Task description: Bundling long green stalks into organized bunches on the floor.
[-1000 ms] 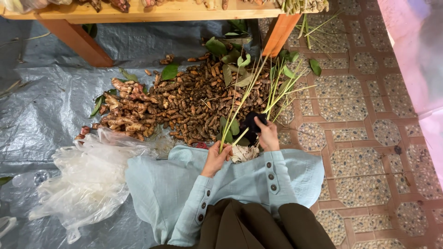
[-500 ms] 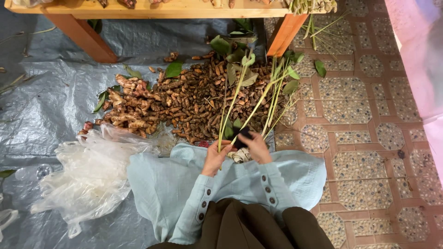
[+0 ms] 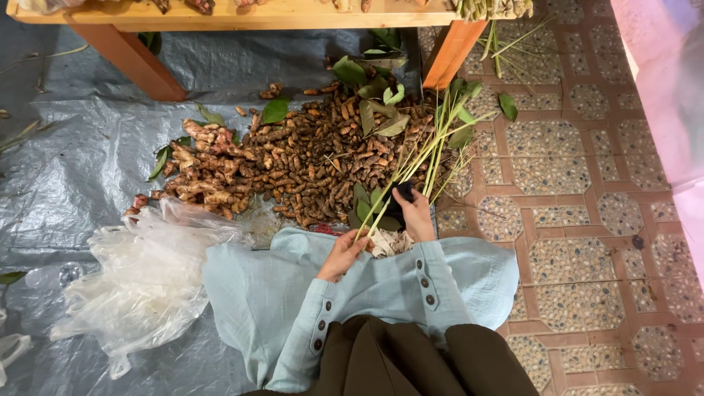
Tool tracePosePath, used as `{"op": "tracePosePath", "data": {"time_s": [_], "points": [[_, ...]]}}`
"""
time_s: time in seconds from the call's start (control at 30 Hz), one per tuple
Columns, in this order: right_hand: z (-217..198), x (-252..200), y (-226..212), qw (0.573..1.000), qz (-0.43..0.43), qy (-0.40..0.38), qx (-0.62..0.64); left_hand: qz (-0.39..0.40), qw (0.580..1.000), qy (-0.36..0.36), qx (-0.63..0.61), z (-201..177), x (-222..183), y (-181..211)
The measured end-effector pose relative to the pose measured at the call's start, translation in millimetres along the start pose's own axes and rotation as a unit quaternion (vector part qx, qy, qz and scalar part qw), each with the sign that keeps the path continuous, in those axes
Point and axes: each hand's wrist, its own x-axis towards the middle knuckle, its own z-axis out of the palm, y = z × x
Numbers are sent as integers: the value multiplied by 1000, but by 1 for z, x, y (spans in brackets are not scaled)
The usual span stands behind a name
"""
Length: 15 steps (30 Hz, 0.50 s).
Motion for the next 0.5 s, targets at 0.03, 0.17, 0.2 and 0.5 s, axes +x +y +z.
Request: {"op": "tracePosePath", "data": {"time_s": [0.03,0.17,0.2,0.5], "points": [[-6,-1,3,1000,0,-1,-1,0,1000,1,-1,-5,10,-19],[3,-29,3,997,-6,-40,-70,-11,999,16,-25,-5,25,-40],[12,-42,0,993,-10,-61,-99,-23,999,26,-41,1,22,-32],[4,-38,24,985,-48,-26,-164,-80,996,33,-30,-1,22,-41]]}}
